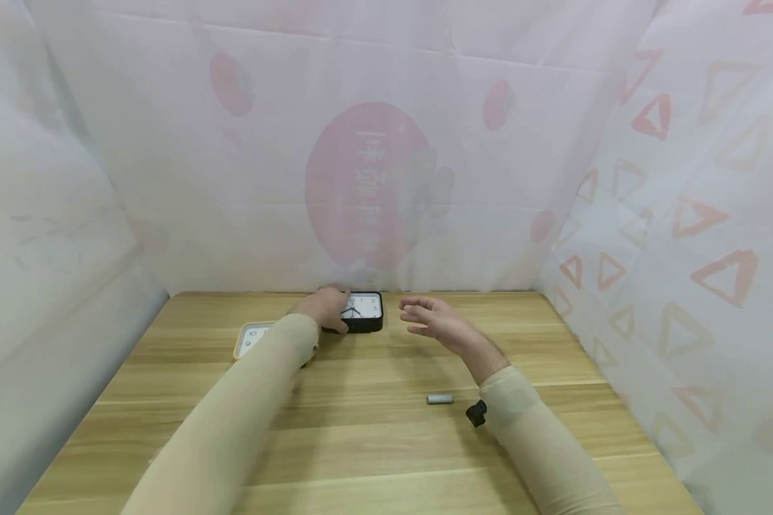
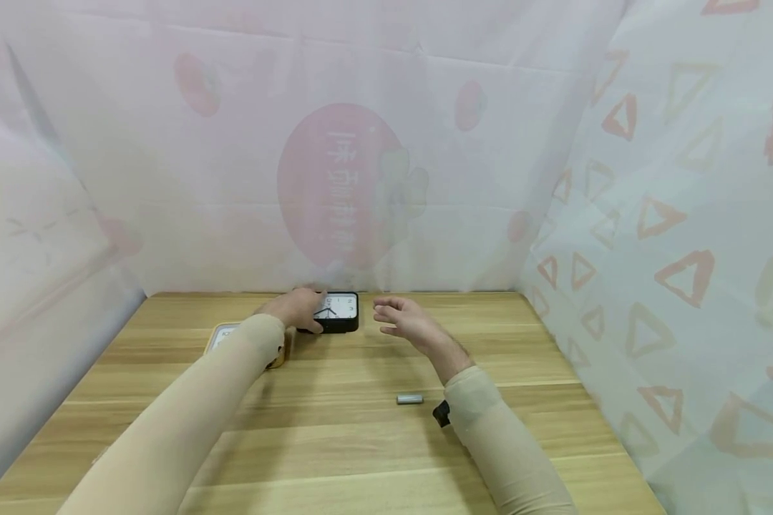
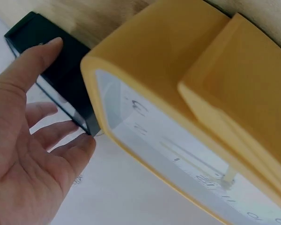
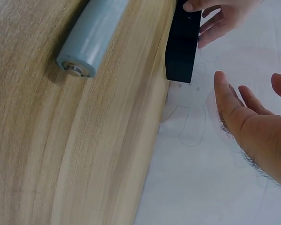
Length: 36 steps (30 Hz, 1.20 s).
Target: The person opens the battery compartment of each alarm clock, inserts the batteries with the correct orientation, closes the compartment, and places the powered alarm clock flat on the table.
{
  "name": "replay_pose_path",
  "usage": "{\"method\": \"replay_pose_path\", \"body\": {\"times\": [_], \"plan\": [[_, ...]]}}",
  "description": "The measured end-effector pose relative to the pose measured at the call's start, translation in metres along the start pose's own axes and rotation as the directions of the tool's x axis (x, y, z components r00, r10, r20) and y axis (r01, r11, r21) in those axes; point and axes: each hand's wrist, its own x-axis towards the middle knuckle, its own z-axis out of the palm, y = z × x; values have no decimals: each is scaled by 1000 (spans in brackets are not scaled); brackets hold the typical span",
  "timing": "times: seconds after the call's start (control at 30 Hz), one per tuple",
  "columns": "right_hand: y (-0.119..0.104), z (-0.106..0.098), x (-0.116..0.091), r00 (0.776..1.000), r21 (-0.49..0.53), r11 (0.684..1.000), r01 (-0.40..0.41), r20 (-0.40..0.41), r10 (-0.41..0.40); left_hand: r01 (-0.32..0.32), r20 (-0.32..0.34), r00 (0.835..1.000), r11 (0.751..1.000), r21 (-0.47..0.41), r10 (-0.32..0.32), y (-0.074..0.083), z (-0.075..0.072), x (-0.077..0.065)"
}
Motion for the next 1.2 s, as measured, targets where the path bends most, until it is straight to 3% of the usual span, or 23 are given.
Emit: {"method": "replay_pose_path", "body": {"times": [0.2, 0.4, 0.77, 1.0, 1.2], "plan": [[0, 5, 0, 1000, -64, 998, 4, 20, -3, -42, 9, 999, 997, -66, 42, -6, -7, -13], [1, 10, -3, 999, -103, 995, 20, 29, -17, -46, -33, 999, 985, -169, 41, -15, -6, -28], [4, 18, -9, 998, -150, 987, 60, 38, -55, -89, -112, 991, 987, -135, 74, -29, 3, -61], [3, 23, -13, 996, -202, 976, 79, 53, -69, -97, -173, 983, 974, -203, 61, -42, 7, -86], [3, 25, -14, 995, -234, 968, 92, 59, -81, -107, -207, 976, 978, -178, 69, -52, 7, -105]]}}
